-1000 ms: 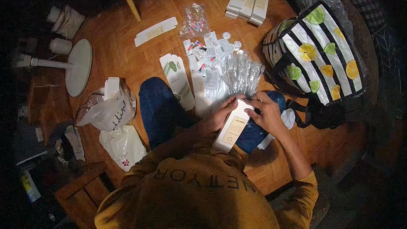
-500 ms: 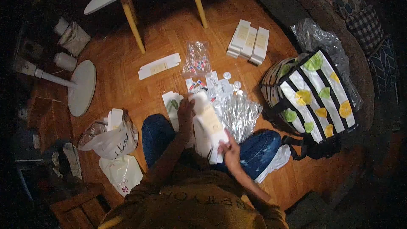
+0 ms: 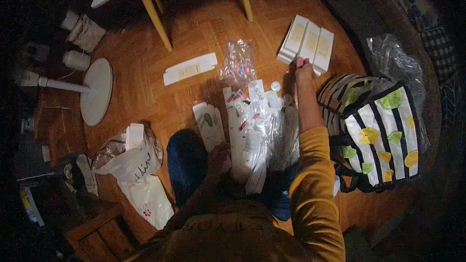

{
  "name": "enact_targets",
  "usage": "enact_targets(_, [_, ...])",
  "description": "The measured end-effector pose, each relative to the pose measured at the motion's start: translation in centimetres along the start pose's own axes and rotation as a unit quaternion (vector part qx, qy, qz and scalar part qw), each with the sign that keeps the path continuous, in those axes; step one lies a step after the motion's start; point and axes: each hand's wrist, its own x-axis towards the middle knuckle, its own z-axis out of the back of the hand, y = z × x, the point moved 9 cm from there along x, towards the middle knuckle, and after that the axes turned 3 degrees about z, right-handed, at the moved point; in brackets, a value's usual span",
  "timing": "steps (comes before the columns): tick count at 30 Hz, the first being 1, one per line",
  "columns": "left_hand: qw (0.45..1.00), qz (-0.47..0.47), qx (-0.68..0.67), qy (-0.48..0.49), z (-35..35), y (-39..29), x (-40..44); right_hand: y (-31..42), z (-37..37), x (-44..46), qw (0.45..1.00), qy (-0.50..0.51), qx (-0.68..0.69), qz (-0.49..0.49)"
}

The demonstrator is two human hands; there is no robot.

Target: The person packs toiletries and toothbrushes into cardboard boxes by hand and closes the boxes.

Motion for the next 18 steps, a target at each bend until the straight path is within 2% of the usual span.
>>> enact_targets(3, [0.999, -0.027, -0.031, -0.026, 0.9, 2.4, -0.1, -2.5, 2.0, 5.0, 0.997, 0.035, 0.067, -0.005])
enact_targets(4, [0.999, -0.028, 0.017, -0.034, 1.2, 1.8, 0.0, -2.6, 1.6, 3.6, 0.996, 0.064, 0.070, -0.004])
enact_targets(5, [0.997, -0.029, 0.064, -0.041, 1.3, 1.1, 0.1, -2.4, 1.2, 2.0, 0.995, 0.100, 0.000, 0.001])
enact_targets(6, [0.997, -0.023, 0.064, -0.041, 1.2, 1.6, 0.4, -1.1, 0.0, -3.3, 0.981, 0.159, -0.108, 0.027])
enact_targets(8, [0.979, -0.108, 0.160, -0.070, 1.0, 1.5, 1.7, 0.1, -1.0, -13.5, 0.911, 0.289, -0.271, 0.112])
enact_targets(9, [0.969, -0.135, 0.192, -0.081, 0.9, 1.8, 2.6, 0.5, -1.6, -19.2, 0.889, 0.339, -0.222, 0.213])
enact_targets(10, [0.938, -0.188, 0.218, -0.195, 2.7, 0.9, 3.1, -2.8, 2.1, -19.6, 0.849, 0.343, -0.351, 0.193])
enact_targets(11, [0.891, -0.237, 0.241, -0.304, 4.0, -0.4, 2.9, -5.5, 6.0, -22.3, 0.871, 0.293, -0.392, 0.038])
enact_targets(12, [0.890, -0.236, 0.240, -0.306, 4.1, -0.7, 3.9, -5.7, 6.8, -25.7, 0.839, 0.328, -0.420, 0.105])
enact_targets(14, [0.871, -0.092, 0.328, -0.353, 5.2, -0.9, 6.2, -6.2, 9.2, -31.0, 0.838, 0.339, -0.417, 0.093])
enact_targets(15, [0.871, -0.096, 0.325, -0.355, 5.3, -1.6, 6.9, -8.0, 12.2, -31.4, 0.824, 0.346, -0.433, 0.118])
enact_targets(16, [0.856, -0.059, 0.378, -0.347, 5.1, -1.2, 8.1, -7.6, 12.8, -33.5, 0.777, 0.336, -0.496, 0.195])
enact_targets(17, [0.838, -0.022, 0.430, -0.336, 4.9, -0.6, 8.8, -6.0, 12.2, -36.8, 0.753, 0.326, -0.548, 0.166])
enact_targets(18, [0.839, -0.024, 0.431, -0.331, 4.6, -0.6, 8.9, -5.5, 12.3, -38.8, 0.691, 0.318, -0.618, 0.197])
